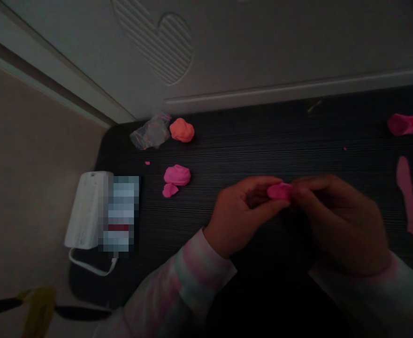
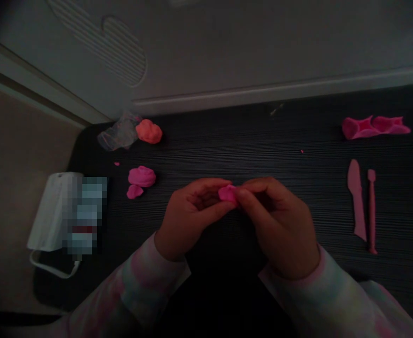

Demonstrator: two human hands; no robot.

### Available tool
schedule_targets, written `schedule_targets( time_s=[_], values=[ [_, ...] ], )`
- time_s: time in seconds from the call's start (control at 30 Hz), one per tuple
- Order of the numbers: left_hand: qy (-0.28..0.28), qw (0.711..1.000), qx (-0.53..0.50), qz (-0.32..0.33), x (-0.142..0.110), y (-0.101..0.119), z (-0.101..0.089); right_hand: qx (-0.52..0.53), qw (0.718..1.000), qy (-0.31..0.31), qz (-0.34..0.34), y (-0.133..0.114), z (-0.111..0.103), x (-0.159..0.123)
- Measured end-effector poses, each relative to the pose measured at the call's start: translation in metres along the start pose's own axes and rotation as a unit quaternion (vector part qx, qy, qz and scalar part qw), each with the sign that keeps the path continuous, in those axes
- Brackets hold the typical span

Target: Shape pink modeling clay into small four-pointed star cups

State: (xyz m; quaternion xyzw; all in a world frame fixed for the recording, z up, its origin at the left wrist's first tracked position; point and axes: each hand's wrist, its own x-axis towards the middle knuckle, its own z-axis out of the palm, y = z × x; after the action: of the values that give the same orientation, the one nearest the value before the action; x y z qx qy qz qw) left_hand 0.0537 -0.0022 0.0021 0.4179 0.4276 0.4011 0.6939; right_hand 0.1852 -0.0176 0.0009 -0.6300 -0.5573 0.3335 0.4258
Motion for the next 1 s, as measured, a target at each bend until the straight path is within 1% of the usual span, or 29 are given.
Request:
schedule_targets(
  time_s=[0.17, 0.27, 0.33, 0.4, 0.47, 0.6, 0.7, 0.73, 0.77, 0.83, 0.87, 0.9, 0.93, 1.0],
  values=[
    [0.042, 0.999, -0.016, 0.002, 0.005, 0.001, -0.004, -0.053, 0.992, -0.060, -0.100, 0.000, -0.001, 0.002],
    [0.058, 0.998, -0.016, -0.006, 0.007, 0.002, -0.005, -0.104, 0.981, -0.074, -0.148, 0.001, 0.002, 0.002],
    [0.059, 0.998, -0.015, -0.004, 0.007, 0.002, -0.004, -0.128, 0.974, -0.068, -0.171, 0.002, 0.004, 0.003],
    [0.058, 0.998, -0.024, 0.003, 0.008, 0.002, -0.004, -0.155, 0.967, -0.049, -0.198, 0.003, 0.005, 0.004],
    [0.054, 0.996, -0.068, 0.000, 0.009, 0.001, -0.005, -0.187, 0.953, -0.018, -0.238, 0.006, 0.007, 0.007],
    [0.036, 0.984, -0.174, -0.024, 0.011, 0.000, -0.004, -0.240, 0.917, 0.035, -0.318, 0.005, 0.010, 0.010],
    [0.045, 0.974, -0.219, -0.027, 0.011, 0.005, 0.000, -0.261, 0.886, 0.036, -0.382, -0.004, 0.015, 0.007],
    [0.040, 0.965, -0.258, -0.038, 0.010, 0.008, 0.002, -0.265, 0.876, 0.031, -0.402, -0.008, 0.017, 0.005],
    [0.024, 0.950, -0.305, -0.058, 0.009, 0.011, 0.004, -0.271, 0.871, 0.026, -0.409, -0.013, 0.019, 0.002],
    [-0.021, 0.918, -0.379, -0.113, 0.006, 0.018, 0.007, -0.266, 0.872, 0.035, -0.410, -0.021, 0.024, -0.005],
    [-0.028, 0.906, -0.404, -0.124, 0.004, 0.021, 0.008, -0.255, 0.876, 0.041, -0.408, -0.024, 0.027, -0.009],
    [-0.022, 0.899, -0.421, -0.118, 0.002, 0.022, 0.009, -0.241, 0.881, 0.048, -0.405, -0.027, 0.029, -0.012],
    [-0.004, 0.898, -0.431, -0.091, -0.001, 0.023, 0.011, -0.224, 0.887, 0.064, -0.398, -0.030, 0.030, -0.015],
    [0.024, 0.902, -0.431, -0.014, -0.008, 0.021, 0.015, -0.184, 0.899, 0.110, -0.382, -0.036, 0.033, -0.018]
  ],
)
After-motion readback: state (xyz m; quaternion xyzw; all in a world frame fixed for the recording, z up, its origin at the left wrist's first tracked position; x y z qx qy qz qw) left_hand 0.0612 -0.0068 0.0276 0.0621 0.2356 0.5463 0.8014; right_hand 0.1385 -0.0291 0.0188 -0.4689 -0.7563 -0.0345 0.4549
